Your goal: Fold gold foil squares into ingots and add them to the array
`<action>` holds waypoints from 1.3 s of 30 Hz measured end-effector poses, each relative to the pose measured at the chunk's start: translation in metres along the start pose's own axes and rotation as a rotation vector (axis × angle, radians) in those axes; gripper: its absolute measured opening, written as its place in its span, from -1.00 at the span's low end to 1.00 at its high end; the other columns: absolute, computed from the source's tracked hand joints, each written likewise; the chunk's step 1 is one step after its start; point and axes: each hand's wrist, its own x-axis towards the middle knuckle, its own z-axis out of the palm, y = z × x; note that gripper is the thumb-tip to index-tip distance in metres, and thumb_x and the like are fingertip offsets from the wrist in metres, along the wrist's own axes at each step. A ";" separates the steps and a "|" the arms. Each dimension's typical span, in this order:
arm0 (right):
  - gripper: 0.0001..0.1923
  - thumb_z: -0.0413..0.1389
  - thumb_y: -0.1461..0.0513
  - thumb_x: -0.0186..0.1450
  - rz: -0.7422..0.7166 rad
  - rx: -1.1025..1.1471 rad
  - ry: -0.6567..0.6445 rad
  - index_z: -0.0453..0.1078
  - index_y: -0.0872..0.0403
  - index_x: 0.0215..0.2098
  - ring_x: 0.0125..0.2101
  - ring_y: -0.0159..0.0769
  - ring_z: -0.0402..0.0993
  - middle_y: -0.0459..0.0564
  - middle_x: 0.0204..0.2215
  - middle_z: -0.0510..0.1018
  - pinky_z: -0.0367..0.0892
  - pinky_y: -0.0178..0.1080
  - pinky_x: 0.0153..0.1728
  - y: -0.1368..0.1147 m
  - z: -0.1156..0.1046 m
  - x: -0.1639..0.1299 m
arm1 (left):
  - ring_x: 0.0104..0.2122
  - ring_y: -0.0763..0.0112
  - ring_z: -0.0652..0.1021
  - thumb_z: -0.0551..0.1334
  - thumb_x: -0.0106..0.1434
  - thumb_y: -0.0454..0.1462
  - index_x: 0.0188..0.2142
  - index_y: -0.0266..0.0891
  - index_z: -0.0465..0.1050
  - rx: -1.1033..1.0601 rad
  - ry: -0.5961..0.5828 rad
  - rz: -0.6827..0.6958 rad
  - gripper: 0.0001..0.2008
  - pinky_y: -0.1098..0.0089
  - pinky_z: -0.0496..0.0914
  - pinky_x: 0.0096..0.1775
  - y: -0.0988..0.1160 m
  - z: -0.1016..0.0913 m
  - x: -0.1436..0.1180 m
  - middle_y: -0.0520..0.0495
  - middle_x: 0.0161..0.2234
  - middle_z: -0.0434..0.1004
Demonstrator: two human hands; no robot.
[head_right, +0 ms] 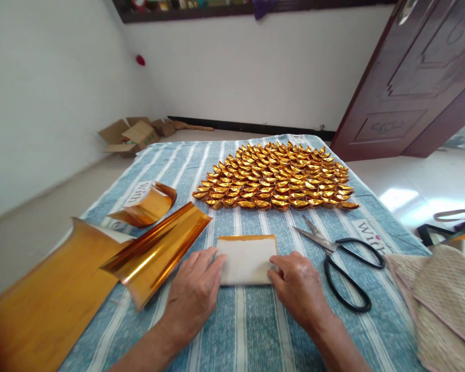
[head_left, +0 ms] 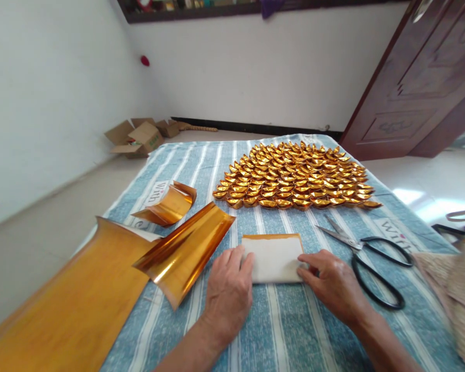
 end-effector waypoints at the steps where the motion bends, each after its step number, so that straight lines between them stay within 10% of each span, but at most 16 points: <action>1: -0.82 0.08 0.22 0.22 -0.009 -0.005 0.005 0.53 0.00 -0.30 -0.41 -0.25 0.39 -0.06 -0.52 0.50 0.25 -0.26 -0.31 0.000 0.000 0.000 | -0.04 0.08 0.43 0.03 0.24 -0.46 -0.17 -0.29 0.44 -0.026 0.036 0.045 -0.73 0.09 0.35 -0.07 0.001 0.003 0.000 -0.26 -0.04 0.45; 39: -0.79 0.05 0.24 0.23 0.021 -0.051 -0.011 0.53 0.00 -0.27 -0.39 -0.21 0.38 -0.05 -0.52 0.47 0.25 -0.22 -0.30 -0.003 0.002 0.001 | 0.13 0.01 0.35 0.16 0.29 -0.25 -0.01 -0.33 0.36 -0.170 -0.046 0.048 -0.69 -0.05 0.29 0.07 0.027 0.024 0.006 -0.32 0.11 0.36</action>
